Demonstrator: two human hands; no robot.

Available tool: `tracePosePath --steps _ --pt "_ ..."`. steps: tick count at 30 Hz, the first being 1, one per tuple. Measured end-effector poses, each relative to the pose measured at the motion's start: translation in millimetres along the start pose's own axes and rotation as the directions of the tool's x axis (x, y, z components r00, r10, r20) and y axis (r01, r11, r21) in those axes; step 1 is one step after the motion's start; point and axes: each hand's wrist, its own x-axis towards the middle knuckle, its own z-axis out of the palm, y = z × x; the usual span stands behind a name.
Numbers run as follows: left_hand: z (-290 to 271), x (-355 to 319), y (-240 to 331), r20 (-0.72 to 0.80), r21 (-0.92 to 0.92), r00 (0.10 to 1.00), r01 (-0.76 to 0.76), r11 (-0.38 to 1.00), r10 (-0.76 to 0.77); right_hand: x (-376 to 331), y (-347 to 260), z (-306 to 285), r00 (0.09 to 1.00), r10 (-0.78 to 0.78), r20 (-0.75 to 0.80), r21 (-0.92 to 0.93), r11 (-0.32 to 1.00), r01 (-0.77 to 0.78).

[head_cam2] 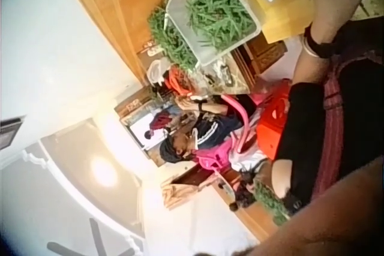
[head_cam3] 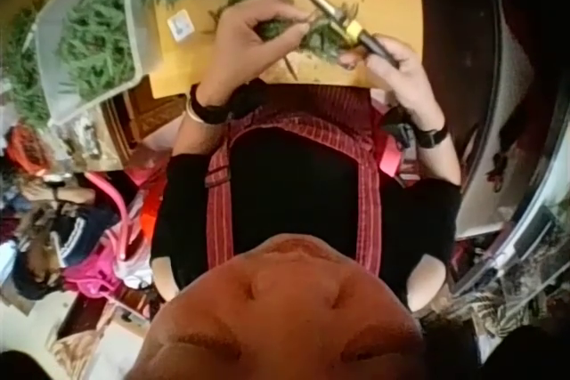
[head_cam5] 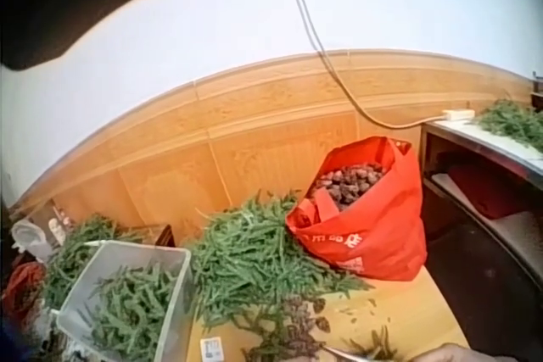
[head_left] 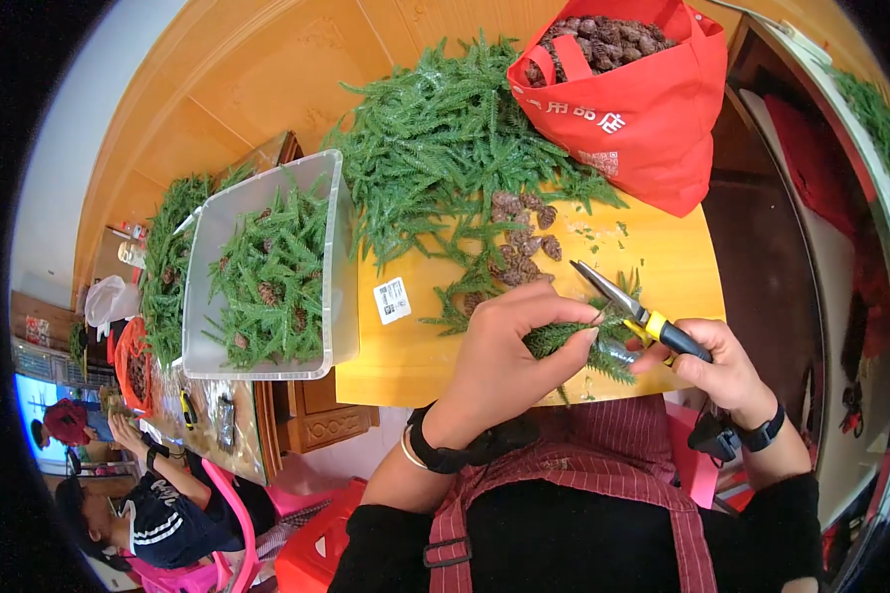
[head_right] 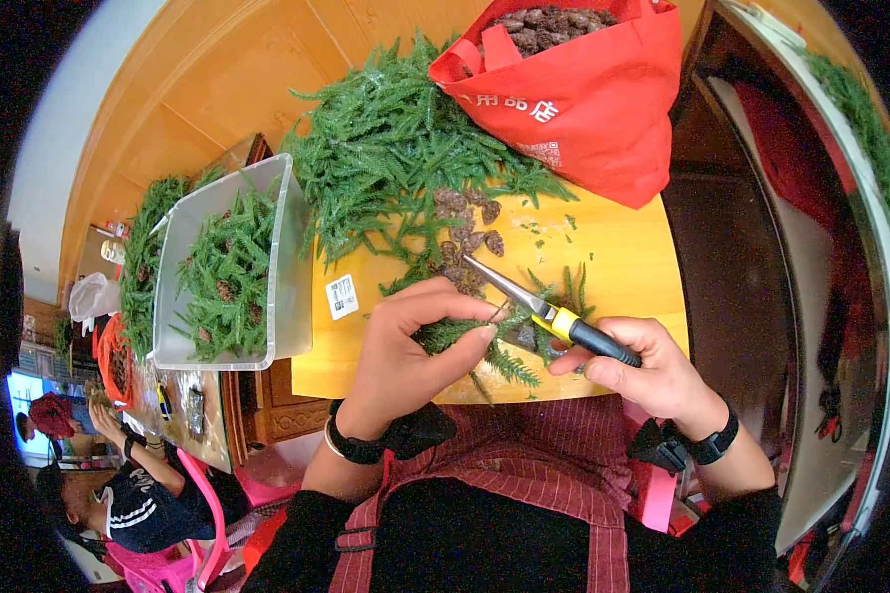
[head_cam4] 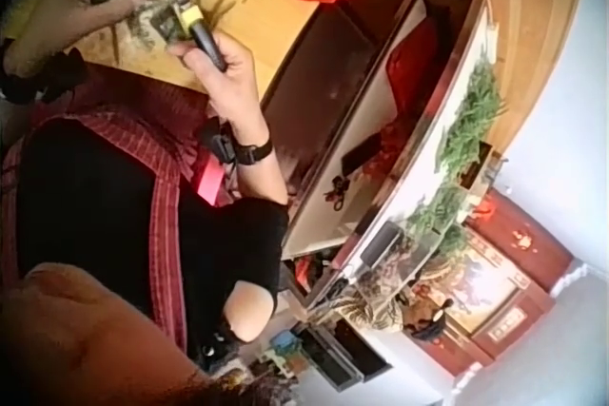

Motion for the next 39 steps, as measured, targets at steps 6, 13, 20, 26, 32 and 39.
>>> tracePosePath --steps 6,13,20,26,32,39 --pt "0.1 0.6 0.3 0.037 0.037 0.999 0.031 0.999 -0.033 2.6 3.7 -2.1 0.999 0.031 0.045 0.0 1.0 -0.031" --pt "-0.1 2.8 -0.9 0.055 0.003 0.998 0.039 0.999 -0.039 2.4 7.1 -2.5 0.998 0.031 0.048 0.063 0.997 -0.034" --pt "-0.4 5.5 1.4 0.065 0.007 0.996 0.06 0.998 -0.06 0.8 5.8 -3.5 0.996 0.083 0.032 0.08 0.993 -0.086" --pt "0.8 5.7 -0.7 0.065 -0.002 0.996 0.066 0.998 -0.066 1.8 10.0 -8.3 0.996 0.056 0.068 0.03 0.998 -0.058" --pt "2.2 4.8 -2.7 0.082 -0.027 0.994 0.068 0.997 -0.065 5.7 9.7 -4.0 0.996 0.002 0.09 0.069 0.998 -0.008" --pt "2.1 5.9 0.4 0.087 -0.014 0.994 0.068 0.998 -0.066 5.4 8.0 -3.7 0.996 0.02 0.085 0.06 0.998 -0.025"
